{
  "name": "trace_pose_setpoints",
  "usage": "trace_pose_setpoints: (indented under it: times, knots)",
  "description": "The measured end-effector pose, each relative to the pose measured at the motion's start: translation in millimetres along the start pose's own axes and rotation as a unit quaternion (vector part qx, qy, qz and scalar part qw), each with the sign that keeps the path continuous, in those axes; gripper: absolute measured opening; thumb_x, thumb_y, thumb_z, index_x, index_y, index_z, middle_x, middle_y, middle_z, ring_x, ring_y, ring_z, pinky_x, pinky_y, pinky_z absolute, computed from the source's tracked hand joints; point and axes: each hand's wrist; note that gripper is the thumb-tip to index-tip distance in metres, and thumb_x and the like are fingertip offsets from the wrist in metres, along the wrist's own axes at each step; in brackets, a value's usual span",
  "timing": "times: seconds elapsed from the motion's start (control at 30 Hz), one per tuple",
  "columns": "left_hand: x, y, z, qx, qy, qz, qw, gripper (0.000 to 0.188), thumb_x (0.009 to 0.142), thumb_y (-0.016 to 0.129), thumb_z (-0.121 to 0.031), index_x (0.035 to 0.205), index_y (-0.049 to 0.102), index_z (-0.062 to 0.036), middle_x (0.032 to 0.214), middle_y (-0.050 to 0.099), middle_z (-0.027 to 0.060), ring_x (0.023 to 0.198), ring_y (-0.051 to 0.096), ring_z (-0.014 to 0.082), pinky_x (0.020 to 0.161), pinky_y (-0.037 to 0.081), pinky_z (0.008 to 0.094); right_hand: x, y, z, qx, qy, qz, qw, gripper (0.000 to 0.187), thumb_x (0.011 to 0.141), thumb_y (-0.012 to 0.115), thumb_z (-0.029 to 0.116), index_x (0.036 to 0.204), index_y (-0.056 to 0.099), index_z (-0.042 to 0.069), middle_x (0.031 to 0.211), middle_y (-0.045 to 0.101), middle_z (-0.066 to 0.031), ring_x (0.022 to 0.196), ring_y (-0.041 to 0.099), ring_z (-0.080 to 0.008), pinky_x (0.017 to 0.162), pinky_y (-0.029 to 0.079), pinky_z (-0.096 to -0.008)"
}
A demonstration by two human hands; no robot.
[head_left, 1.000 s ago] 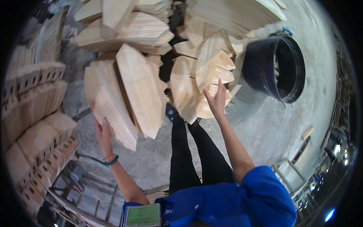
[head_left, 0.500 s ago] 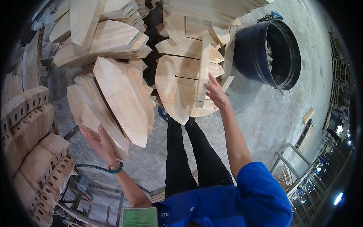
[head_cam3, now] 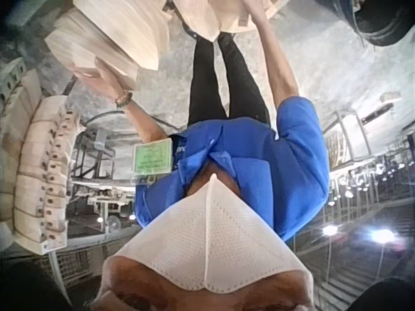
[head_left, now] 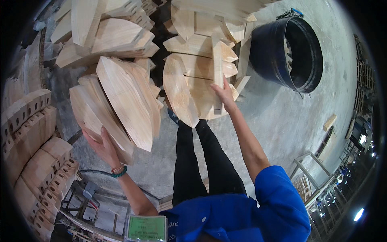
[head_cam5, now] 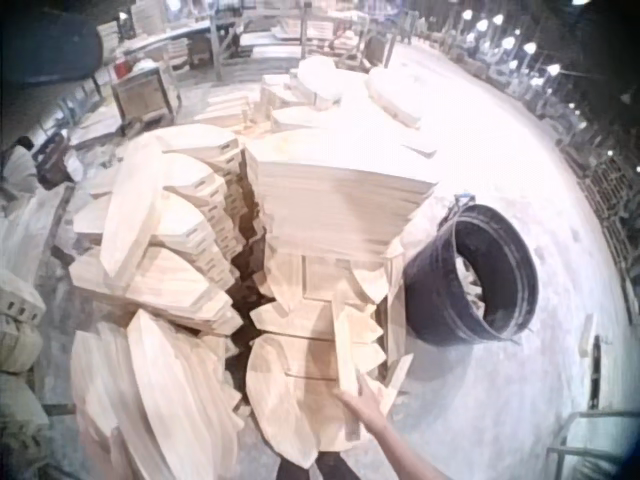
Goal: The person repeatedly picks up curved wooden parts from a pile on the floor and stacks them into neat piles. The person handles the parts by hand, turning them over and aligning them before placing them down. The task continues throughout the clip with no visible final destination for the stacked parts.
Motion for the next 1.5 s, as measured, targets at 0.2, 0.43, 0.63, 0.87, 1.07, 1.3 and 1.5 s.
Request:
trace_pose_setpoints:
  times: [0.2, 0.43, 0.63, 0.87, 1.07, 1.3, 1.5]
  knots:
    - [-8.6, -3.5, -0.7, -0.012, -0.001, -0.042, 0.999, 0.08, 0.089, 0.066, -0.037, 0.146, 0.027, 0.0027, 0.149, 0.032, 0.021, 0.135, 0.034, 0.0303, 0.11, 0.03, 0.0416, -19.5, -10.7, -2.2, 0.079, -0.014, 0.028, 0.996, 0.068, 0.082, 0.071, 0.032, 0.137, 0.045, 0.002, 0.12, 0.058, -0.0078, 0.108, 0.055, -0.0148, 0.094, 0.043, -0.0304]
    - [-55.5, 53.3, -133.4, 0.075, 0.353, 0.187, 0.914, 0.081, 0.074, 0.077, -0.024, 0.143, 0.039, -0.0064, 0.15, 0.033, 0.0153, 0.137, 0.033, 0.0322, 0.109, 0.033, 0.0415, -55.0, -70.5, 46.1, -0.179, -0.026, 0.168, 0.969, 0.078, 0.075, 0.076, 0.031, 0.142, 0.044, 0.009, 0.126, 0.057, -0.0089, 0.116, 0.053, -0.018, 0.098, 0.042, -0.0319]
    - [-75.0, 112.8, -196.6, 0.029, 0.499, 0.331, 0.801, 0.062, 0.064, 0.079, -0.019, 0.122, 0.06, -0.0149, 0.12, 0.06, 0.0049, 0.112, 0.056, 0.0254, 0.094, 0.046, 0.0395, -88.4, -83.9, 158.9, -0.404, -0.242, 0.269, 0.84, 0.079, 0.067, 0.081, 0.034, 0.137, 0.051, 0.013, 0.133, 0.053, -0.0125, 0.124, 0.048, -0.0263, 0.104, 0.038, -0.0388]
    - [-119.2, 164.9, -159.6, 0.042, 0.29, 0.24, 0.926, 0.047, 0.072, 0.076, -0.019, 0.116, 0.061, -0.013, 0.097, 0.058, 0.0074, 0.092, 0.057, 0.0287, 0.077, 0.049, 0.0406, -102.1, -120.1, 131.7, -0.327, -0.323, -0.089, 0.884, 0.048, 0.083, 0.069, 0.016, 0.128, 0.057, 0.007, 0.129, 0.055, -0.0128, 0.119, 0.051, -0.0271, 0.101, 0.04, -0.0393]
    - [-107.6, 215.1, -136.6, 0.144, 0.184, 0.23, 0.945, 0.044, 0.077, 0.072, -0.025, 0.114, 0.058, -0.0062, 0.097, 0.055, 0.0135, 0.095, 0.056, 0.0345, 0.077, 0.047, 0.0448, -101.1, -117.5, 45.7, -0.236, -0.165, -0.038, 0.957, 0.038, 0.087, 0.066, 0.015, 0.124, 0.061, 0.006, 0.12, 0.061, -0.0126, 0.112, 0.056, -0.0239, 0.095, 0.043, -0.0356]
    - [-104.6, 207.4, -114.6, 0.083, 0.107, 0.21, 0.968, 0.044, 0.077, 0.073, -0.024, 0.114, 0.058, -0.0045, 0.097, 0.06, 0.0138, 0.092, 0.059, 0.0346, 0.078, 0.048, 0.0435, -92.5, -109.2, 2.4, -0.223, -0.142, -0.01, 0.964, 0.031, 0.091, 0.063, 0.018, 0.119, 0.064, 0.005, 0.113, 0.064, -0.0125, 0.105, 0.059, -0.0199, 0.093, 0.044, -0.0316]
    - [-117.2, 182.1, -111.2, -0.439, -0.206, 0.399, 0.778, 0.037, 0.089, 0.068, -0.021, 0.117, 0.056, 0.0005, 0.114, 0.062, 0.0062, 0.099, 0.059, 0.0086, 0.086, 0.048, 0.0253, -86.1, -96.4, -3.2, -0.056, -0.036, 0.042, 0.997, 0.04, 0.096, 0.059, 0.03, 0.128, 0.058, 0.006, 0.117, 0.063, -0.0098, 0.11, 0.057, -0.0154, 0.098, 0.041, -0.0308]
Point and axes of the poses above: each hand's wrist, its own x-axis towards the middle knuckle, its own y-axis out of the palm, z = x × y
